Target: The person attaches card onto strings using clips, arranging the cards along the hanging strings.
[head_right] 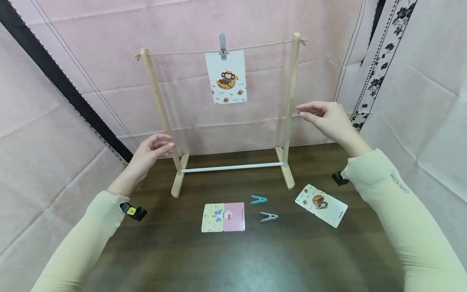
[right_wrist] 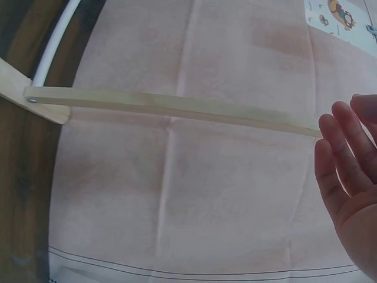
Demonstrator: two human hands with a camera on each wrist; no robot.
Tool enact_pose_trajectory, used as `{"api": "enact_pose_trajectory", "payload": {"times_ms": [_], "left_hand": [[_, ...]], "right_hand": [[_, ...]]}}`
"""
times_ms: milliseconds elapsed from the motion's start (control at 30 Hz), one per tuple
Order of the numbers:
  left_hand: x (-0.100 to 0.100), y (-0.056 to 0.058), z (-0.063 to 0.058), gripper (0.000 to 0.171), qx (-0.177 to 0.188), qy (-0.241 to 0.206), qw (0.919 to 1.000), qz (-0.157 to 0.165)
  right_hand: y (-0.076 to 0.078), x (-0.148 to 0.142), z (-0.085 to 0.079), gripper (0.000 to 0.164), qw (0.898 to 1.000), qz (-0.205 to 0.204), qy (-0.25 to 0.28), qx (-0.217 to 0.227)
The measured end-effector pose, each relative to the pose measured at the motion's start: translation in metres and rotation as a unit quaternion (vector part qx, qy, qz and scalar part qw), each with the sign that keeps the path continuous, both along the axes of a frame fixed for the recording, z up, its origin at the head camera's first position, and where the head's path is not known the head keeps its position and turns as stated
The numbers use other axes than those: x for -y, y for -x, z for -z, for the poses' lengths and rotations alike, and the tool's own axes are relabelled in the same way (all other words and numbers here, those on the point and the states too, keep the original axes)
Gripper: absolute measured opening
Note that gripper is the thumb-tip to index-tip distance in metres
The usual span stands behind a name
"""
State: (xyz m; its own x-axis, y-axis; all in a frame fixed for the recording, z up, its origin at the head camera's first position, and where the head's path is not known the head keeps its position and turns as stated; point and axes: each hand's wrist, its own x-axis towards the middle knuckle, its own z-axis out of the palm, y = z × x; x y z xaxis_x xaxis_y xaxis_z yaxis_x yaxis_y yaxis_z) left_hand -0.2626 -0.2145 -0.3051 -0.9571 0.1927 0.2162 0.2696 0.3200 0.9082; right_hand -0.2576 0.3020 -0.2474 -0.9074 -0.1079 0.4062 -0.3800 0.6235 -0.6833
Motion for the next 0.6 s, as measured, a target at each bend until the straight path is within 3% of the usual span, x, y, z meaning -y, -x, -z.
{"api": "enact_pose_trajectory", "payload": {"times_ms": [333,600], "left_hand": [[0.009,-0.004,0.015,0.042,0.005,0.007,0.9999,-0.009],[0.009,-0.005,0.029,0.045,0.03,0.014,0.9994,-0.004]], "right_hand": [[-0.007,-0.002,0.02,0.033,1.0,-0.012,0.007,-0.002],[-0.016,0.005,0.036,0.031,1.0,-0.017,0.0,0.015]]}}
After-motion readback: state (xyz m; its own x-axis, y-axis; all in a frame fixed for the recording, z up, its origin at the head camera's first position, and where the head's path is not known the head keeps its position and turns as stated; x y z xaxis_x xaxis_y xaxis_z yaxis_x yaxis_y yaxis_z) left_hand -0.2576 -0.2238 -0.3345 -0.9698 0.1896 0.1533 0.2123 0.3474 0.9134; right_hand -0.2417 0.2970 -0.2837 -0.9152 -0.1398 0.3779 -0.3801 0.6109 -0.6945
